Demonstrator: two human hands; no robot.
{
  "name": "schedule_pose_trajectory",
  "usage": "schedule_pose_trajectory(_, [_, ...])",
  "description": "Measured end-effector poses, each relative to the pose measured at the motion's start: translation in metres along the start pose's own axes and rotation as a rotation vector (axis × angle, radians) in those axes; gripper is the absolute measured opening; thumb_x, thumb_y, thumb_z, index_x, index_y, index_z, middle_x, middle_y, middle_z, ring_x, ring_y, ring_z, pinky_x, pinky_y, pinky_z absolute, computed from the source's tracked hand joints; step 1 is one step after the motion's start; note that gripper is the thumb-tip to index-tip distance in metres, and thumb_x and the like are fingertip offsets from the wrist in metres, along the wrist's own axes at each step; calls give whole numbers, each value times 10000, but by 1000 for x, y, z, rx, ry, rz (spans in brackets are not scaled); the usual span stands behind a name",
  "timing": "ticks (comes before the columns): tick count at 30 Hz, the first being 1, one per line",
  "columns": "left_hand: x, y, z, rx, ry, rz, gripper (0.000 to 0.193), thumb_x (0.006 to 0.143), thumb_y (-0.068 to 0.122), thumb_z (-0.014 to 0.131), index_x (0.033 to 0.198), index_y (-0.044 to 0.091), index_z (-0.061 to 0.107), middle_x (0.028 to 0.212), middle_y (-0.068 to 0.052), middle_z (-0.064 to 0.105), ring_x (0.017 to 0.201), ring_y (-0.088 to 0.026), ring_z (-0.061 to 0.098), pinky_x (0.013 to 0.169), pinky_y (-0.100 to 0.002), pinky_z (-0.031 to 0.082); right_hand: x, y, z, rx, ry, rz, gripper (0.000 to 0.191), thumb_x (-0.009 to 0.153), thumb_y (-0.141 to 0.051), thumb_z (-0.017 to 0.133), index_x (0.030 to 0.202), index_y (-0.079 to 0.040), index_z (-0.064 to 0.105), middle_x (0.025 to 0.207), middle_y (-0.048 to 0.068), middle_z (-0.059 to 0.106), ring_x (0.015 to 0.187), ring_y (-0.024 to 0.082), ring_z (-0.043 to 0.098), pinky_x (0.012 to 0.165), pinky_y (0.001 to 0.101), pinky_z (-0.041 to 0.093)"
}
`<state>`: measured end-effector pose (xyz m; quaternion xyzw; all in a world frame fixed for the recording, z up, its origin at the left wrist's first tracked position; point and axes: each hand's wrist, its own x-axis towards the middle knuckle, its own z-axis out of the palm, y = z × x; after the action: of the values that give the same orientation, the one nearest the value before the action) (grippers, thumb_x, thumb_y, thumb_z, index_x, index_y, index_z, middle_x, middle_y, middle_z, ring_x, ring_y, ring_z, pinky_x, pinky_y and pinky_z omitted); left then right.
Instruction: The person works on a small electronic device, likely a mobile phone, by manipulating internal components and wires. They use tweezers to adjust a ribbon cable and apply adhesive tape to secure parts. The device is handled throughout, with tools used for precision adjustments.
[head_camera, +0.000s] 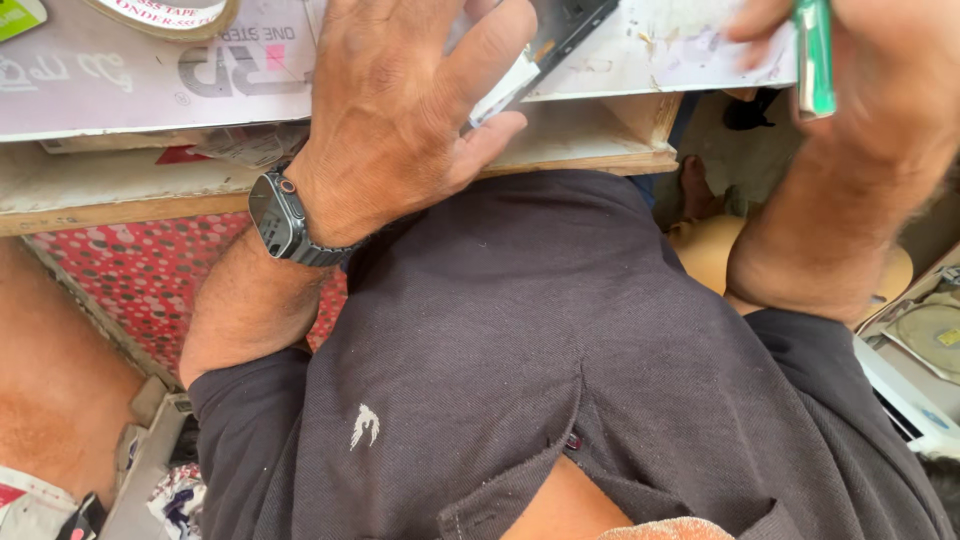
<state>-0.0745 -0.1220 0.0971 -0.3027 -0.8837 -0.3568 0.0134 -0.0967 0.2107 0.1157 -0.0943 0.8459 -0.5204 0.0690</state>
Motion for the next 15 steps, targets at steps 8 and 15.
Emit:
schedule_pose_trajectory(8, [1,-6,-3,-47,-5,1,709,799,221,874,1376,64,493,1253,-114,527,1129,-319,530,914,-470,403,6,1,44,365,-149,-182,260,911,-121,803,1089,23,680,888,167,718,686,196,686,584,266,523])
schedule_pose_trajectory(15, [4,-5,-3,5,-36,-11,666,760,249,862,1311,80,530,1214,-97,532,1116,-303,535,946,-476,393,4,0,68,385,-162,-256,223,1125,-80,706,1279,-22,556,1156,203,721,941,225,749,833,307,659])
